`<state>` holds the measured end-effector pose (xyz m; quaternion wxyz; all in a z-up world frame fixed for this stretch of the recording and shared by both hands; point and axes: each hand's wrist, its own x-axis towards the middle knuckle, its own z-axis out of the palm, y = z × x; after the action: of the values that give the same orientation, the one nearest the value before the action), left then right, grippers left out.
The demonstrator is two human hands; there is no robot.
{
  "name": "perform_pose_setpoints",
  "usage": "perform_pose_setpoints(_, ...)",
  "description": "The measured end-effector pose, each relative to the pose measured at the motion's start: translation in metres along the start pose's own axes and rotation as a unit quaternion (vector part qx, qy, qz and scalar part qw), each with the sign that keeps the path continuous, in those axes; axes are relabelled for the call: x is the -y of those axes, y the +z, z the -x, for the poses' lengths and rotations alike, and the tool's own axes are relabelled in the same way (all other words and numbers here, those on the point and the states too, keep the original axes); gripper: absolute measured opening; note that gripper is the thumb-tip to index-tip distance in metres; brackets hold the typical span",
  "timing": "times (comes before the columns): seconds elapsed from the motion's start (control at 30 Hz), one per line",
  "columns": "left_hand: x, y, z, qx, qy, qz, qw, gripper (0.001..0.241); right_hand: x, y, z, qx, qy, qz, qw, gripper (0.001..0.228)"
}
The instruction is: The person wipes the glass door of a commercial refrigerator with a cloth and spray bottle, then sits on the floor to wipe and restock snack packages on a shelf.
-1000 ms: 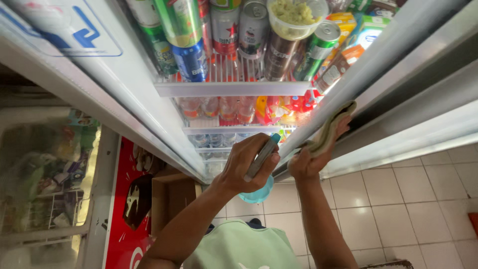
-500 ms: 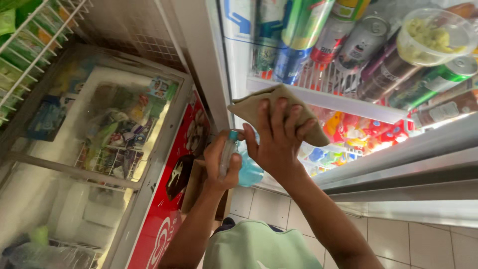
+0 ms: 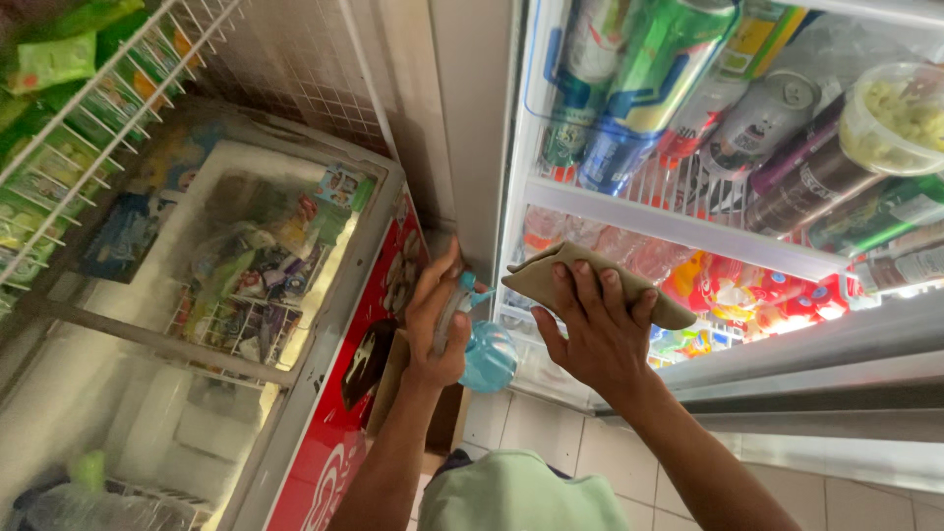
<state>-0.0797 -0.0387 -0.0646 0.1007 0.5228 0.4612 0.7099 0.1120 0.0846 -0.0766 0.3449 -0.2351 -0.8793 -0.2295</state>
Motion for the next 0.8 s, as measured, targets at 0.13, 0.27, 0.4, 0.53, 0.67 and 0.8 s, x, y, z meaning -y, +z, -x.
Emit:
perform_pose_setpoints(0.13, 0.002, -0.007, 0.005, 0.028, -0.001, 0.003, 1.000, 0.077, 0.017, -0.002, -0.040, -0.032, 0.009, -0.021, 0.999, 0.061)
perform_pose_setpoints(0.27, 0.008, -0.007, 0.007, 0.027, -0.015, 0.045, 0.998, 0.079, 0.026, -0.002, -0.064, -0.056, -0.023, 0.017, 0.998, 0.062)
perform_pose_setpoints(0.4, 0.016, -0.006, 0.018, 0.026, 0.020, 0.010, 0.999, 0.075, 0.025, 0.012, -0.037, -0.032, -0.086, 0.059, 0.994, 0.058)
perform_pose_setpoints(0.53, 0.025, -0.006, 0.030, 0.044, -0.001, 0.007, 0.999, 0.076, 0.016, 0.031, 0.019, 0.013, -0.118, 0.076, 0.990, 0.055)
perform_pose_setpoints(0.67, 0.029, -0.003, 0.032, 0.058, -0.008, 0.037, 0.998, 0.074, -0.002, 0.038, 0.050, 0.014, -0.060, 0.076, 0.995, 0.052)
perform_pose_setpoints(0.8, 0.030, -0.004, 0.028, 0.086, -0.025, 0.079, 0.993, 0.074, -0.008, 0.027, 0.036, -0.002, 0.026, 0.028, 0.999, 0.060)
